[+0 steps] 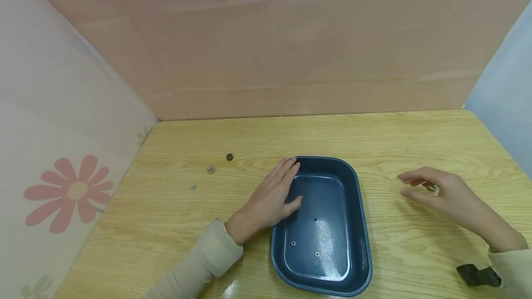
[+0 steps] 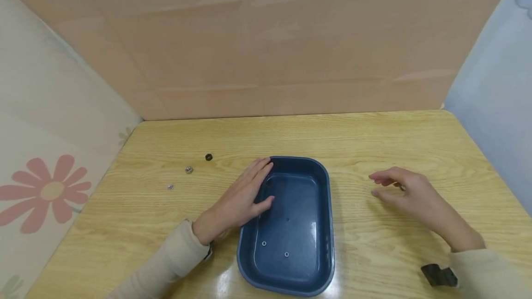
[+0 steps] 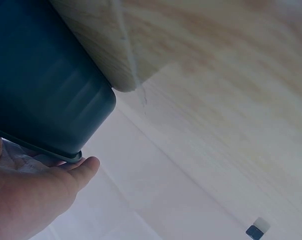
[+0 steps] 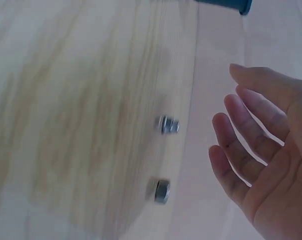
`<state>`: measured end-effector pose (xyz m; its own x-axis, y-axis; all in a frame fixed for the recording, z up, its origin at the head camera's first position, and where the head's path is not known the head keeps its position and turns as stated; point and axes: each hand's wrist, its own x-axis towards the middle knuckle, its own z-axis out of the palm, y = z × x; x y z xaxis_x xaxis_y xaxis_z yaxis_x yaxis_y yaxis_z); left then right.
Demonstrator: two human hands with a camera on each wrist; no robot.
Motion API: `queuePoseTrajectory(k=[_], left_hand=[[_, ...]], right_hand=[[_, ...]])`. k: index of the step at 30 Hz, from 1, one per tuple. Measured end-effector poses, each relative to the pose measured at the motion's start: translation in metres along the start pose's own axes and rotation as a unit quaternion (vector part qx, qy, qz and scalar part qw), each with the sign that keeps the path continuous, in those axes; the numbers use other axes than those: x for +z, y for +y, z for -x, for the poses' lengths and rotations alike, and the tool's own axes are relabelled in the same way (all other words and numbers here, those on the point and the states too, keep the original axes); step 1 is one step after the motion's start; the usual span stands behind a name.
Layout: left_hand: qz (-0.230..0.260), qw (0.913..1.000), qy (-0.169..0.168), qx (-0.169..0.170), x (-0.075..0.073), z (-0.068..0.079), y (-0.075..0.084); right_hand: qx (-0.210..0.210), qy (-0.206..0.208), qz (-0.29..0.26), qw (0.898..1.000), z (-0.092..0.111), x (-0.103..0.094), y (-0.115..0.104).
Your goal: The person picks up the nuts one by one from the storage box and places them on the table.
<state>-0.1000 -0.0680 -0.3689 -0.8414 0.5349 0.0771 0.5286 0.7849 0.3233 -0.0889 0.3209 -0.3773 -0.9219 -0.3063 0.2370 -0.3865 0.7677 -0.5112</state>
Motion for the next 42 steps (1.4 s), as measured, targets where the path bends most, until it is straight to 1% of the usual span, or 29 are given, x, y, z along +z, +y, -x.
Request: queuePoseTrajectory(k=[4,6,9,14,17,21,25,30,35,42], left_hand=[[-0.002,1.0000,-0.001,0.000,0.000,-0.001,0.000],[0.000,1.0000,-0.002,-0.001,0.000,-0.001,0.000],[0.000,1.0000,-0.002,-0.003,0.001,-0.001,0.001],[-0.002,1.0000,-0.001,-0.001,0.001,-0.001,0.000],[-0.003,1.0000,-0.002,0.000,0.001,-0.001,0.000],[-0.002,1.0000,-0.007,-0.002,0.000,0.000,0.001],[0.000,1.0000,-0.008,-0.005,0.001,0.000,0.000],[-0.003,1.0000,-0.006,-0.007,0.001,0.000,0.000],[-0.004,1.0000,-0.004,-0.006,0.001,0.000,0.001],[-0.011,0.9999,-0.004,-0.003,0.000,0.000,0.001]], right_hand=[[-0.052,0.021,0.032,0.998,-0.003,0.007,-0.017],[-0.073,0.030,0.035,0.996,-0.005,0.010,-0.025],[-0.086,0.035,0.022,0.995,-0.006,0.012,-0.036],[-0.086,0.035,0.005,0.996,-0.006,0.014,-0.050],[-0.095,0.040,-0.006,0.995,-0.006,0.017,-0.057],[-0.129,0.051,-0.020,0.990,-0.006,0.021,-0.065],[-0.168,0.059,-0.014,0.984,-0.009,0.026,-0.076],[-0.191,0.052,-0.010,0.980,-0.009,0.033,-0.090],[-0.199,0.046,-0.015,0.979,-0.008,0.038,-0.104],[-0.212,0.026,-0.022,0.977,-0.010,0.048,-0.115]])
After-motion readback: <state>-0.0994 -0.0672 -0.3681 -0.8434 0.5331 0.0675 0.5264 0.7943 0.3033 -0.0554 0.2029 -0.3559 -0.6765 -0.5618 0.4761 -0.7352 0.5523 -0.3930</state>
